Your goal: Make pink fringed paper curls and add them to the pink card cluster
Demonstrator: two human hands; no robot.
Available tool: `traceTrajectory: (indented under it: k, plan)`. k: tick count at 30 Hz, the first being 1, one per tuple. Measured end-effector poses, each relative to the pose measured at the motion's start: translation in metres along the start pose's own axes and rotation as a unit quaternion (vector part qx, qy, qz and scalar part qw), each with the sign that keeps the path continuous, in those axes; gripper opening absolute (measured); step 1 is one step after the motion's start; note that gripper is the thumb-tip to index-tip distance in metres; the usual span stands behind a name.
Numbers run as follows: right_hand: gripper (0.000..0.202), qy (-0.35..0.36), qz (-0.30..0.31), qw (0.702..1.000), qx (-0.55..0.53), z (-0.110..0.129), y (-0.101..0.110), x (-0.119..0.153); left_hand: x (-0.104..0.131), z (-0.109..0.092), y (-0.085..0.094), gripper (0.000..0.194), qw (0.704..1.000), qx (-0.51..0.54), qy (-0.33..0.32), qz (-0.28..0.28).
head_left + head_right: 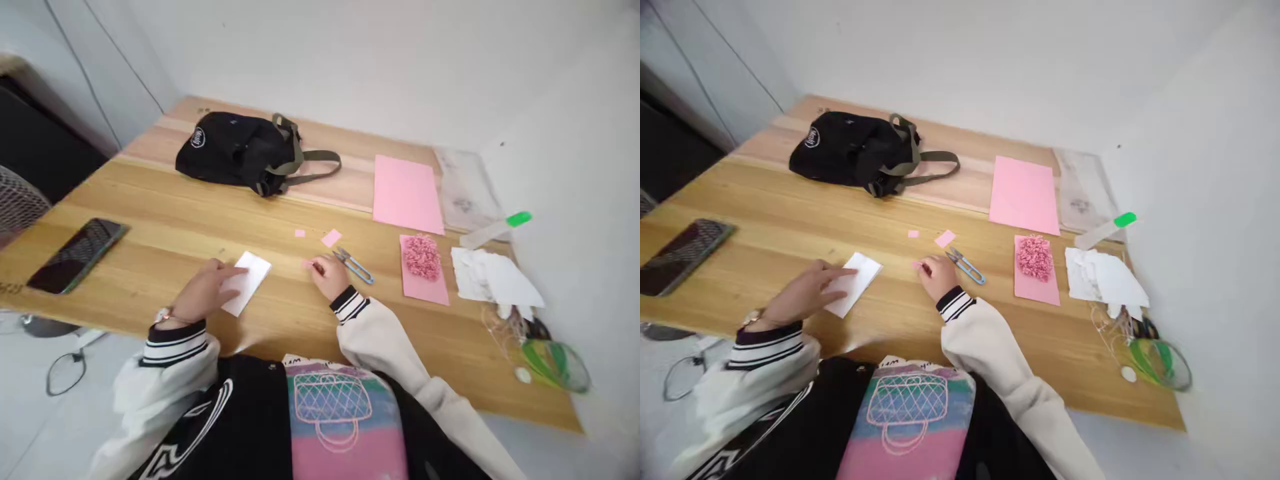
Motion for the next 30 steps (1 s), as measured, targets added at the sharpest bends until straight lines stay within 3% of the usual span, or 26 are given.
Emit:
traceTrajectory:
  k: [17,23,26,30]
  plan:
    - [0.013,-0.024,-0.008,0.999,-0.022,0.001,0.003,0.001,-0.009,0.019,0.004,0.050,0.995,-0.024,0.097,0.000]
    - [0.011,-0.039,-0.029,0.997,-0.061,-0.001,0.006,0.001,-0.009,0.016,0.006,0.052,0.995,-0.040,0.095,-0.010]
    - [0.012,-0.054,-0.049,0.992,-0.099,-0.003,0.007,0.004,-0.006,0.005,0.015,0.048,0.995,-0.010,0.069,-0.070]
    - [0.021,-0.088,-0.078,0.975,-0.191,-0.007,0.010,0.007,-0.006,-0.046,0.037,0.038,0.973,0.140,-0.059,-0.172]
Point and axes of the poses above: each hand's wrist, its own x-axis away from the middle knuckle, its own y-axis out of the back of the hand, z = x × y, the point moved 7 cm from there along -x, towards the middle knuckle, and after that the axes turned 13 degrees about -x, right-handed, at the moved point
